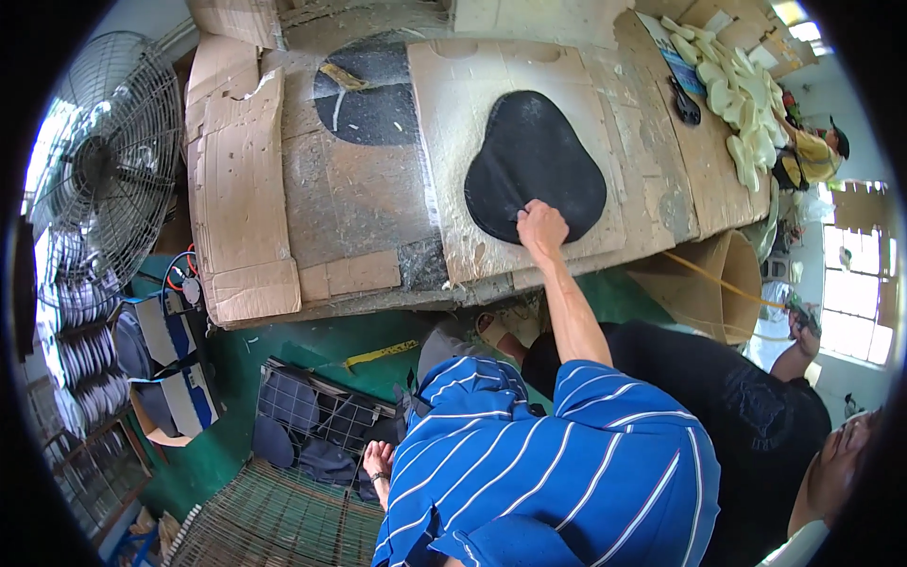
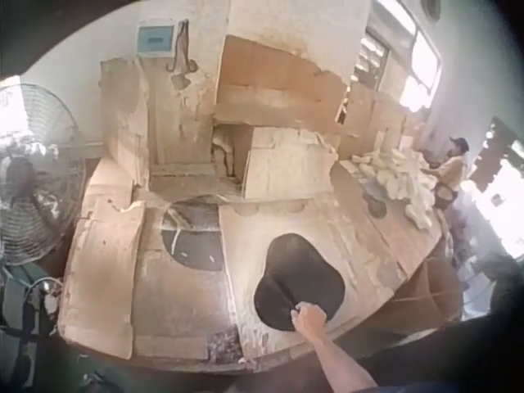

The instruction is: Applying adhesive to components and placing them on a drying rack.

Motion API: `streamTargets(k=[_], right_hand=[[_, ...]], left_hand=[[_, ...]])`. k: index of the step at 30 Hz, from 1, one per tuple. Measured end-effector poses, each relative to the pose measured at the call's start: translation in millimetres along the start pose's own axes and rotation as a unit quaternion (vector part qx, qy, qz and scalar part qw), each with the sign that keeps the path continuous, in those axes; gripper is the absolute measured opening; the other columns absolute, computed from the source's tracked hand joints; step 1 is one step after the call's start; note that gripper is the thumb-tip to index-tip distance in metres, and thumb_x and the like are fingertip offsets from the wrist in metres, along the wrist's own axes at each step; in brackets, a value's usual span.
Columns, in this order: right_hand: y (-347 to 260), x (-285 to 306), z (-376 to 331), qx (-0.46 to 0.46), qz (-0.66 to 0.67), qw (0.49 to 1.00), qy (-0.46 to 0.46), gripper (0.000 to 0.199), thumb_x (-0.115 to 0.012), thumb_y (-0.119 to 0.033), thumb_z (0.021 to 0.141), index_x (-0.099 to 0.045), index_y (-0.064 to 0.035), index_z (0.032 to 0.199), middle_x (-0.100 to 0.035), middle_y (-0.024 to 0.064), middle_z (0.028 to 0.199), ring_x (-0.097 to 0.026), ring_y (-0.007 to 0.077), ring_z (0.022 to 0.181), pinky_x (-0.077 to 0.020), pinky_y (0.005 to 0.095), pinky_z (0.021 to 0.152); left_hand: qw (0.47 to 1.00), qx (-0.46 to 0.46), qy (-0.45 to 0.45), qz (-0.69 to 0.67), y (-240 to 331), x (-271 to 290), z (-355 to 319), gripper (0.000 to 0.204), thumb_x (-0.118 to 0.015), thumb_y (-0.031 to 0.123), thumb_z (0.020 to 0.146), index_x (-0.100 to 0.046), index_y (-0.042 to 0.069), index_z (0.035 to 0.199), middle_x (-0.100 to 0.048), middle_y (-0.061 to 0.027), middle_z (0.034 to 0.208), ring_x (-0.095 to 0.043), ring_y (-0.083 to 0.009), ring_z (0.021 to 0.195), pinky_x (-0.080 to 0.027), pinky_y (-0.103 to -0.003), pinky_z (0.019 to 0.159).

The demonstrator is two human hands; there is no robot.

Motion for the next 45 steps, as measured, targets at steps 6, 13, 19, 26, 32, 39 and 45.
streamTargets(k=[6, 13, 19, 26, 32, 39, 45], right_hand=[[-125, 81, 108, 0.182, -0.205, 0.961, 0.038, 0.017, -0.062, -0.014, 0.082, -0.074, -0.0024, 0.086, -0.073, 0.0254, 0.089, -0.073, 0.0429, 0.085, -0.0584, 0.0530, 0.077], [-370, 142, -8, 0.435, -0.180, 0.880, 0.056, 0.022, -0.063, -0.021, 0.079, -0.072, -0.0023, 0.084, -0.071, 0.0240, 0.083, -0.071, 0.0441, 0.080, -0.0557, 0.0532, 0.071], [-472, 170, -242, 0.611, -0.062, 0.788, -0.043, 0.024, -0.067, -0.029, 0.084, -0.072, -0.0061, 0.090, -0.071, 0.0194, 0.085, -0.071, 0.0379, 0.081, -0.0551, 0.0482, 0.074], [-477, 53, -515, 0.718, -0.160, 0.622, -0.268, 0.015, -0.073, -0.016, 0.083, -0.068, -0.0049, 0.093, -0.069, 0.0124, 0.081, -0.067, 0.0321, 0.078, -0.0526, 0.0430, 0.074], [-477, -139, -682, 0.738, -0.230, 0.512, -0.376, 0.022, -0.074, -0.023, 0.083, -0.072, -0.0036, 0.093, -0.073, 0.0165, 0.086, -0.072, 0.0344, 0.083, -0.0560, 0.0429, 0.076], [-492, -330, -866, 0.805, -0.175, 0.445, -0.350, 0.020, -0.075, -0.023, 0.085, -0.073, -0.0058, 0.094, -0.073, 0.0151, 0.086, -0.072, 0.0334, 0.087, -0.0564, 0.0433, 0.077], [-459, -450, -945, 0.824, -0.092, 0.450, -0.332, 0.021, -0.074, -0.019, 0.085, -0.071, -0.0065, 0.102, -0.069, 0.0130, 0.093, -0.069, 0.0314, 0.094, -0.0559, 0.0414, 0.081]], left_hand=[[0.987, -0.156, -0.011, -0.047, 98, -35, -15, 0.041, -0.072, 0.026, 0.098, -0.060, 0.008, 0.133, -0.071, -0.0057, 0.104, -0.070, -0.0180, 0.086, -0.058, -0.034, 0.067], [0.912, -0.290, -0.279, -0.079, 263, -192, -169, 0.042, -0.063, 0.026, 0.104, -0.061, -0.001, 0.136, -0.071, -0.0140, 0.122, -0.069, -0.0234, 0.113, -0.058, -0.038, 0.096], [0.755, -0.234, -0.563, -0.239, 318, -254, -301, 0.055, -0.063, 0.034, 0.104, -0.053, -0.003, 0.144, -0.065, -0.0160, 0.133, -0.061, -0.0246, 0.126, -0.050, -0.044, 0.108], [0.632, -0.161, -0.358, -0.669, 266, -90, -214, 0.031, -0.066, 0.006, 0.098, -0.062, 0.005, 0.129, -0.067, -0.0097, 0.127, -0.064, -0.0254, 0.120, -0.052, -0.046, 0.106], [0.668, -0.076, -0.122, -0.730, 161, 45, -55, 0.042, -0.068, 0.004, 0.086, -0.058, 0.006, 0.127, -0.068, -0.0098, 0.114, -0.068, -0.0251, 0.108, -0.059, -0.044, 0.093], [0.550, -0.213, -0.004, -0.807, 133, 216, 131, 0.054, -0.055, 0.001, 0.084, -0.052, 0.003, 0.137, -0.064, -0.0146, 0.125, -0.065, -0.0311, 0.112, -0.058, -0.049, 0.095], [0.474, -0.231, 0.051, -0.848, 66, 255, 255, 0.053, -0.056, 0.001, 0.086, -0.053, 0.006, 0.139, -0.063, -0.0133, 0.132, -0.063, -0.0314, 0.121, -0.054, -0.047, 0.101]])
Point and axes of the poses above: each hand's wrist, its own z-axis towards the middle knuckle, its own x-axis out of the back of the hand, y = z × x, the point moved 10 cm from there along z, towards the middle knuckle
